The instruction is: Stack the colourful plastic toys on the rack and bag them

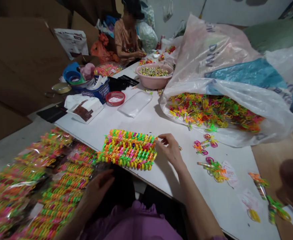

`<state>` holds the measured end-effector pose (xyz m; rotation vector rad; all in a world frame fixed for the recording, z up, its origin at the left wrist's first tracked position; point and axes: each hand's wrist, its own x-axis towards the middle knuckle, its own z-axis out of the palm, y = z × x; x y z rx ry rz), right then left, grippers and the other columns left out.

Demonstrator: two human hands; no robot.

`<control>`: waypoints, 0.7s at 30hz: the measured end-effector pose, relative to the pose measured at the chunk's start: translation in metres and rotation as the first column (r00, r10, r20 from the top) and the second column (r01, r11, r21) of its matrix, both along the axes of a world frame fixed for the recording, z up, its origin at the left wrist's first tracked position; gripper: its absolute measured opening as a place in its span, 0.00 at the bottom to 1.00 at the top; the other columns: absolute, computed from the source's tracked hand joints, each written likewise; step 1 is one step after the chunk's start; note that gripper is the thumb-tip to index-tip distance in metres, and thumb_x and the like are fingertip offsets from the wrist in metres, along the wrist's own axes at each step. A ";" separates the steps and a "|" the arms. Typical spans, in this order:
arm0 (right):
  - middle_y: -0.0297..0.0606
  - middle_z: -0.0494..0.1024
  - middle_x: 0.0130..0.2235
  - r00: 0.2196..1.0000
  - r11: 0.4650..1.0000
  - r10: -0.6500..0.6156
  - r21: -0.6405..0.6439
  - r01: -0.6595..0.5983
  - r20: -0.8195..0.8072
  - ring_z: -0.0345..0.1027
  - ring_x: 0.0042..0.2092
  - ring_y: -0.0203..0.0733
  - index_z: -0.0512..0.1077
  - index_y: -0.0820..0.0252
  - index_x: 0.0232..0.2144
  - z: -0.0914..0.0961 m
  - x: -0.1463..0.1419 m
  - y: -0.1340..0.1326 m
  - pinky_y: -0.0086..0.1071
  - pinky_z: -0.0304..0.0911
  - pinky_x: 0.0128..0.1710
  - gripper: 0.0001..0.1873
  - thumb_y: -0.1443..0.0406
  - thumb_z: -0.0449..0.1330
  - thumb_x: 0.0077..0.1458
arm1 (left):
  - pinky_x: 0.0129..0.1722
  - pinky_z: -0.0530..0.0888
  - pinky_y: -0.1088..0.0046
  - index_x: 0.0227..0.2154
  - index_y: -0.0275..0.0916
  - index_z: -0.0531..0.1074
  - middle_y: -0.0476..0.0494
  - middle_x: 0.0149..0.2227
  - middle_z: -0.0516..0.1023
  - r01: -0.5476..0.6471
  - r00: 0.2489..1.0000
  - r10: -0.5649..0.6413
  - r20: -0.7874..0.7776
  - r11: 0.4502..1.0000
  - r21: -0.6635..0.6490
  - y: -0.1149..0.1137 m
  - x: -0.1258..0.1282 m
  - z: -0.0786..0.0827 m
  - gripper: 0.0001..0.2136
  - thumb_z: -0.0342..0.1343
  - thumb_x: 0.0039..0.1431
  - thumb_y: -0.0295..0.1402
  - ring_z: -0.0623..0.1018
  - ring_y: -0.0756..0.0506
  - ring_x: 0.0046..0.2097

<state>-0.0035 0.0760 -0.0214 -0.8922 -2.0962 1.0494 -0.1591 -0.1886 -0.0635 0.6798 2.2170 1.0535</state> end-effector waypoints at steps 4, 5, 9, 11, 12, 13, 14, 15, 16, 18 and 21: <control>0.42 0.72 0.43 0.989 0.991 0.128 0.023 -0.130 0.076 0.66 0.43 0.41 0.71 0.59 0.41 0.007 -0.021 0.023 0.34 0.62 0.41 0.17 0.56 0.54 0.55 | 0.36 0.75 0.67 0.48 0.38 0.63 0.44 0.38 0.78 -0.241 0.935 0.198 0.295 0.964 0.114 0.005 -0.015 -0.002 0.27 0.58 0.46 0.47 0.78 0.43 0.37; 0.41 0.73 0.43 0.968 0.976 0.217 0.008 -0.220 0.126 0.67 0.43 0.41 0.71 0.59 0.41 0.009 -0.026 0.025 0.34 0.62 0.42 0.16 0.56 0.53 0.56 | 0.36 0.75 0.67 0.46 0.38 0.64 0.44 0.38 0.78 -0.245 0.927 0.194 0.320 0.961 0.126 0.010 -0.015 0.000 0.27 0.59 0.46 0.47 0.78 0.44 0.37; 0.39 0.75 0.40 0.910 0.942 0.329 -0.024 -0.334 0.251 0.68 0.41 0.39 0.72 0.58 0.41 0.015 -0.023 0.015 0.33 0.61 0.42 0.15 0.57 0.50 0.59 | 0.31 0.74 0.69 0.40 0.36 0.65 0.44 0.33 0.78 -0.252 0.926 0.189 0.326 0.954 0.161 0.031 -0.018 0.004 0.27 0.62 0.39 0.48 0.78 0.44 0.33; 0.40 0.73 0.43 0.943 0.964 0.242 0.056 -0.261 0.229 0.67 0.43 0.40 0.70 0.58 0.43 0.018 -0.011 0.004 0.33 0.61 0.44 0.15 0.57 0.52 0.59 | 0.30 0.73 0.71 0.40 0.36 0.63 0.45 0.31 0.78 -0.264 0.918 0.189 0.348 0.947 0.183 0.038 -0.022 0.001 0.29 0.63 0.35 0.46 0.77 0.45 0.31; 0.41 0.71 0.45 0.953 0.965 0.216 0.103 -0.242 0.214 0.66 0.44 0.41 0.70 0.57 0.44 0.020 -0.005 -0.002 0.34 0.60 0.45 0.15 0.57 0.53 0.58 | 0.29 0.72 0.72 0.40 0.36 0.63 0.46 0.30 0.78 -0.271 0.912 0.188 0.364 0.943 0.193 0.041 -0.024 0.000 0.30 0.64 0.34 0.46 0.77 0.46 0.30; 0.41 0.70 0.46 0.956 0.958 0.207 0.155 -0.241 0.208 0.65 0.46 0.42 0.69 0.57 0.44 0.021 0.001 -0.008 0.35 0.60 0.46 0.15 0.57 0.55 0.57 | 0.28 0.72 0.72 0.40 0.36 0.63 0.47 0.29 0.78 -0.279 0.906 0.188 0.380 0.939 0.200 0.043 -0.026 -0.002 0.30 0.65 0.33 0.45 0.76 0.46 0.29; 0.42 0.70 0.47 0.954 0.945 0.210 0.206 -0.254 0.213 0.64 0.47 0.43 0.70 0.56 0.44 0.022 0.004 -0.013 0.36 0.59 0.47 0.15 0.58 0.56 0.56 | 0.28 0.71 0.73 0.40 0.37 0.63 0.48 0.28 0.78 -0.290 0.899 0.193 0.394 0.935 0.203 0.045 -0.028 -0.003 0.31 0.65 0.32 0.44 0.76 0.47 0.29; 0.42 0.69 0.47 0.951 0.931 0.213 0.248 -0.267 0.226 0.63 0.48 0.44 0.70 0.56 0.43 0.022 0.006 -0.017 0.38 0.58 0.48 0.14 0.59 0.57 0.55 | 0.28 0.71 0.73 0.39 0.37 0.63 0.49 0.28 0.77 -0.301 0.890 0.201 0.409 0.933 0.197 0.047 -0.029 -0.003 0.31 0.66 0.30 0.43 0.76 0.47 0.28; 0.42 0.70 0.46 0.949 0.922 0.206 0.277 -0.270 0.237 0.63 0.48 0.45 0.71 0.56 0.42 0.021 0.006 -0.021 0.39 0.58 0.48 0.12 0.60 0.58 0.55 | 0.28 0.71 0.72 0.39 0.37 0.63 0.49 0.27 0.77 -0.313 0.882 0.212 0.421 0.931 0.187 0.048 -0.030 -0.004 0.31 0.66 0.29 0.43 0.76 0.47 0.28; 0.41 0.70 0.44 0.955 0.925 0.173 0.294 -0.241 0.241 0.63 0.46 0.45 0.72 0.56 0.38 0.017 0.002 -0.023 0.39 0.58 0.47 0.08 0.62 0.59 0.54 | 0.28 0.71 0.71 0.39 0.37 0.63 0.48 0.27 0.77 -0.319 0.875 0.218 0.433 0.931 0.177 0.050 -0.031 -0.003 0.31 0.67 0.28 0.43 0.76 0.46 0.28; 0.39 0.71 0.41 0.968 0.947 0.129 0.265 -0.184 0.213 0.64 0.43 0.43 0.73 0.57 0.33 0.009 -0.007 -0.020 0.36 0.59 0.44 0.05 0.64 0.60 0.52 | 0.28 0.71 0.71 0.39 0.37 0.64 0.47 0.28 0.77 -0.302 0.884 0.197 0.424 0.933 0.195 0.048 -0.031 -0.002 0.31 0.66 0.29 0.45 0.76 0.46 0.29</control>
